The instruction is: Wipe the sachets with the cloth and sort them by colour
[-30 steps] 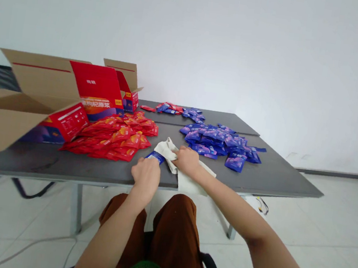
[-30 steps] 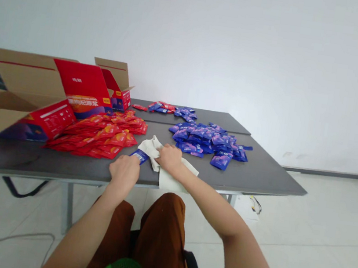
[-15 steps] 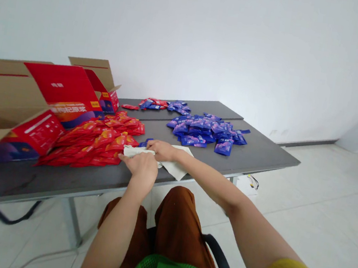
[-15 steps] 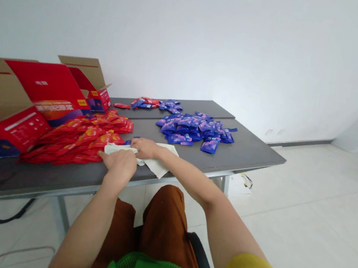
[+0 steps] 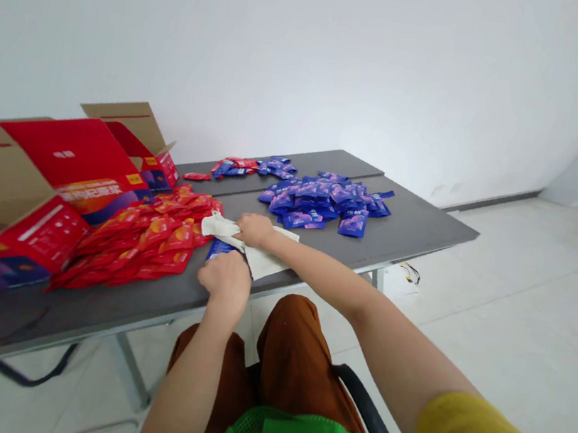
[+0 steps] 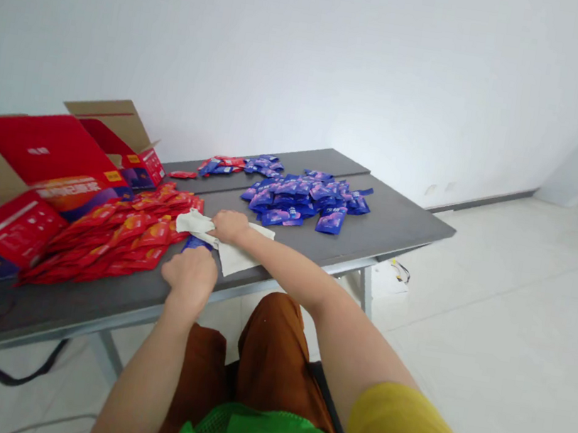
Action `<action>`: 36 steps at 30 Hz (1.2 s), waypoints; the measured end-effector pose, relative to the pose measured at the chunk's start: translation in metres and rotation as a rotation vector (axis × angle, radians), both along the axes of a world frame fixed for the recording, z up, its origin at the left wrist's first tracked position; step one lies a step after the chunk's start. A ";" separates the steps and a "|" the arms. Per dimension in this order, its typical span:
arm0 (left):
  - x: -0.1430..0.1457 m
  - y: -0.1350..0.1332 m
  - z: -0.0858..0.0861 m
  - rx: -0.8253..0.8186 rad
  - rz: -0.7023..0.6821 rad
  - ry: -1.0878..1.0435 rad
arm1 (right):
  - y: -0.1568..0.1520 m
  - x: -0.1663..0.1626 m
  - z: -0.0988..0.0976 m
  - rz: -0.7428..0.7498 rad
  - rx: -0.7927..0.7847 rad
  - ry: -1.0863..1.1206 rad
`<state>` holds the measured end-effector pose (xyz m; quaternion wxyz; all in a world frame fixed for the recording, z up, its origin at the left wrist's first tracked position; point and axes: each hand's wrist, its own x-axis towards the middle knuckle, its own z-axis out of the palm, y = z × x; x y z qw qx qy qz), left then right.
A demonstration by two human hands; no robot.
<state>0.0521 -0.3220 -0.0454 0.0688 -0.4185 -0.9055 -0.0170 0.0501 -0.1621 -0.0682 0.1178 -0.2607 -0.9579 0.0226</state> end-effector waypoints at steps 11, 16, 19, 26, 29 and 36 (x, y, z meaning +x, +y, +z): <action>-0.025 0.000 -0.015 -0.022 -0.156 -0.071 | 0.021 0.026 0.001 0.407 -0.195 -0.066; -0.078 0.005 -0.012 -0.054 -0.331 -0.172 | 0.012 0.016 -0.001 0.127 -0.011 -0.057; -0.115 0.003 -0.009 -0.135 -0.517 -0.288 | 0.014 0.012 -0.001 -0.057 0.058 -0.054; -0.092 0.009 -0.006 -0.035 -0.359 -0.165 | 0.027 0.022 0.001 -0.270 0.065 -0.043; -0.057 0.015 -0.016 0.096 -0.220 0.056 | 0.021 0.031 0.000 -0.275 0.092 -0.025; -0.086 0.039 -0.013 0.123 -0.388 0.175 | -0.006 0.046 -0.002 -0.178 0.168 -0.034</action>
